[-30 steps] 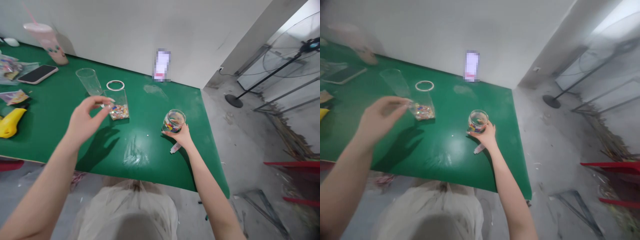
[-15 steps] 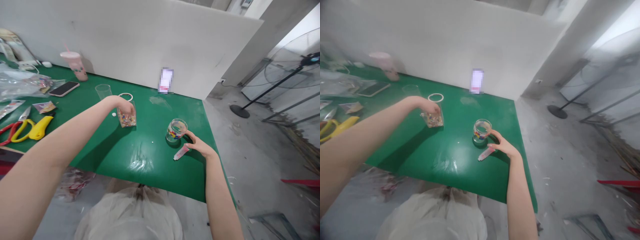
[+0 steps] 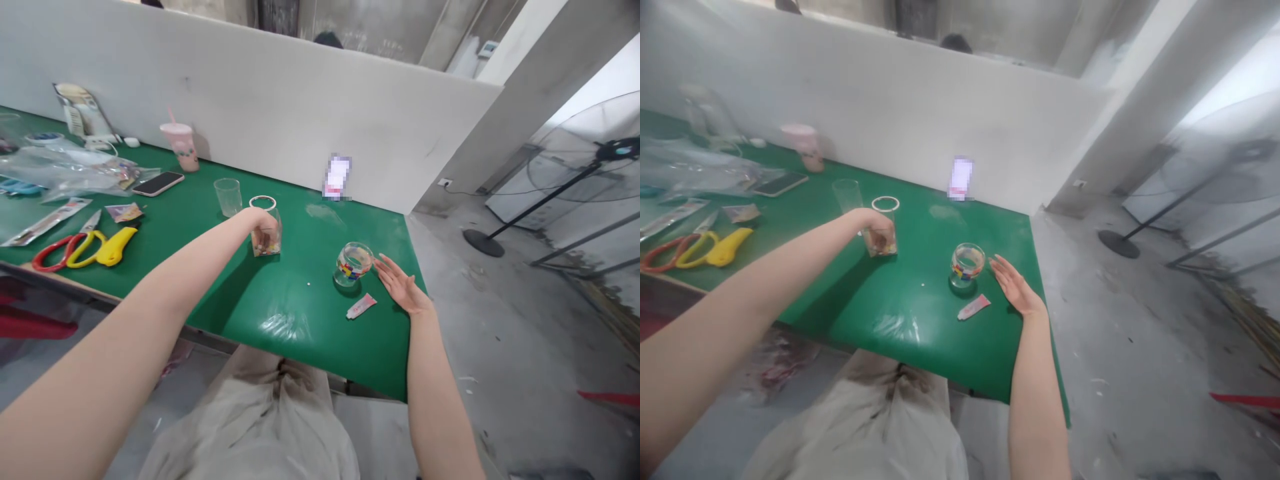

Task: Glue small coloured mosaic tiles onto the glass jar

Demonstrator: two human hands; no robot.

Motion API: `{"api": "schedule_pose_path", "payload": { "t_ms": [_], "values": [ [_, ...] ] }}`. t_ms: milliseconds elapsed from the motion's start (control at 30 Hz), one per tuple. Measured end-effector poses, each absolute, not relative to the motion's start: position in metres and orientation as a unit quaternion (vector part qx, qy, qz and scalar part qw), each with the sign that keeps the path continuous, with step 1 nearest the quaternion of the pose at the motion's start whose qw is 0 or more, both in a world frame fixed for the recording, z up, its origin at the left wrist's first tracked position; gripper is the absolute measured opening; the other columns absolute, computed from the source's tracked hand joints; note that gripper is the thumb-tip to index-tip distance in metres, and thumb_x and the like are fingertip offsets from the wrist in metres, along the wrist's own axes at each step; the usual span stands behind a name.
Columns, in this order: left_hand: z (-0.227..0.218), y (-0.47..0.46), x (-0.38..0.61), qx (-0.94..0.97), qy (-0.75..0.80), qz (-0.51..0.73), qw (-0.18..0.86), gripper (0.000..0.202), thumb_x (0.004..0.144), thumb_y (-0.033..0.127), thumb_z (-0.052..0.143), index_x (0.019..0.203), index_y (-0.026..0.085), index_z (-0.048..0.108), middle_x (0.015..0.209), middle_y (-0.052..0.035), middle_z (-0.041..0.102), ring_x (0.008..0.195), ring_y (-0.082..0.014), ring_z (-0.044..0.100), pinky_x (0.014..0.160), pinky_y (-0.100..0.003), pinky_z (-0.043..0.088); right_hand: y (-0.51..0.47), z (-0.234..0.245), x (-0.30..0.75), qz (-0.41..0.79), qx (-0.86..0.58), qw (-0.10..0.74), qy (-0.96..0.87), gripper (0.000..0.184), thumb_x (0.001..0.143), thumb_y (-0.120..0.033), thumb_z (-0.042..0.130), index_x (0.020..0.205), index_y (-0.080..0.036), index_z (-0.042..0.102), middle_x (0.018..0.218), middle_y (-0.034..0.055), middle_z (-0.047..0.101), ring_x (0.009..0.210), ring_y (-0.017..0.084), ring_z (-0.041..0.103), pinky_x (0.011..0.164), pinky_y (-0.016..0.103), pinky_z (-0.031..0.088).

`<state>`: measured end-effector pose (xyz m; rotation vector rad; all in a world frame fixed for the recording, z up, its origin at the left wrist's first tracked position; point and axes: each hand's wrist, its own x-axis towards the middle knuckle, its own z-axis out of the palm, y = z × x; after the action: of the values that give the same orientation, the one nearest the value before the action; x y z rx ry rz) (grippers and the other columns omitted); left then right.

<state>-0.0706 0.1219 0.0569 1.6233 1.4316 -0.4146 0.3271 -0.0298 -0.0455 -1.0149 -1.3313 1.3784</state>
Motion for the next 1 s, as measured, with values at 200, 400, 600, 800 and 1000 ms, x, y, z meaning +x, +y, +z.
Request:
{"api": "schedule_pose_path", "payload": {
  "t_ms": [200,400,600,800,1000],
  "values": [
    [0.047,0.128,-0.071,0.673,0.558,-0.193,0.445,0.011,0.052,0.023,0.072,0.05,0.013,0.068,0.051,-0.0132,0.065,0.055,-0.0246,0.062,0.068,-0.042,0.052,-0.026,-0.053,0.334,0.611,-0.376,0.476,-0.509,0.082,0.066,-0.076,0.059,0.134,-0.03,0.05,0.145,0.0063,0.048,0.138,0.023,0.038,0.117,0.041,0.024],
    [0.054,0.126,-0.072,0.684,0.519,-0.209,0.468,0.011,0.053,0.023,0.074,0.052,0.013,0.069,0.054,-0.0119,0.067,0.06,-0.0229,0.064,0.071,-0.039,0.053,-0.028,-0.055,0.333,0.618,-0.376,0.48,-0.496,0.076,0.069,-0.076,0.057,0.133,-0.034,0.051,0.145,0.0022,0.048,0.14,0.023,0.034,0.119,0.04,0.02],
    [0.063,0.121,-0.073,0.68,0.503,-0.224,0.485,0.012,0.047,0.014,0.076,0.057,0.013,0.071,0.061,-0.0116,0.071,0.06,-0.0237,0.066,0.065,-0.038,0.055,-0.029,-0.054,0.329,0.604,-0.389,0.48,-0.503,0.07,0.074,-0.074,0.054,0.131,-0.034,0.053,0.144,0.0027,0.049,0.139,0.024,0.036,0.119,0.043,0.021],
    [0.061,0.123,-0.075,0.687,0.481,-0.243,0.488,0.016,0.046,0.016,0.077,0.062,0.016,0.074,0.063,-0.0097,0.072,0.057,-0.022,0.067,0.058,-0.033,0.055,-0.03,-0.053,0.326,0.589,-0.408,0.491,-0.496,0.061,0.079,-0.068,0.054,0.128,-0.032,0.055,0.143,0.0043,0.051,0.137,0.024,0.04,0.118,0.044,0.024],
    [0.061,0.127,-0.077,0.712,0.472,-0.226,0.468,0.012,0.051,0.02,0.076,0.063,0.016,0.076,0.06,-0.0109,0.071,0.052,-0.0212,0.064,0.055,-0.033,0.054,-0.027,-0.052,0.324,0.602,-0.414,0.495,-0.47,0.055,0.081,-0.06,0.058,0.126,-0.027,0.057,0.137,0.0073,0.056,0.133,0.026,0.045,0.118,0.045,0.025]
  ]
}}
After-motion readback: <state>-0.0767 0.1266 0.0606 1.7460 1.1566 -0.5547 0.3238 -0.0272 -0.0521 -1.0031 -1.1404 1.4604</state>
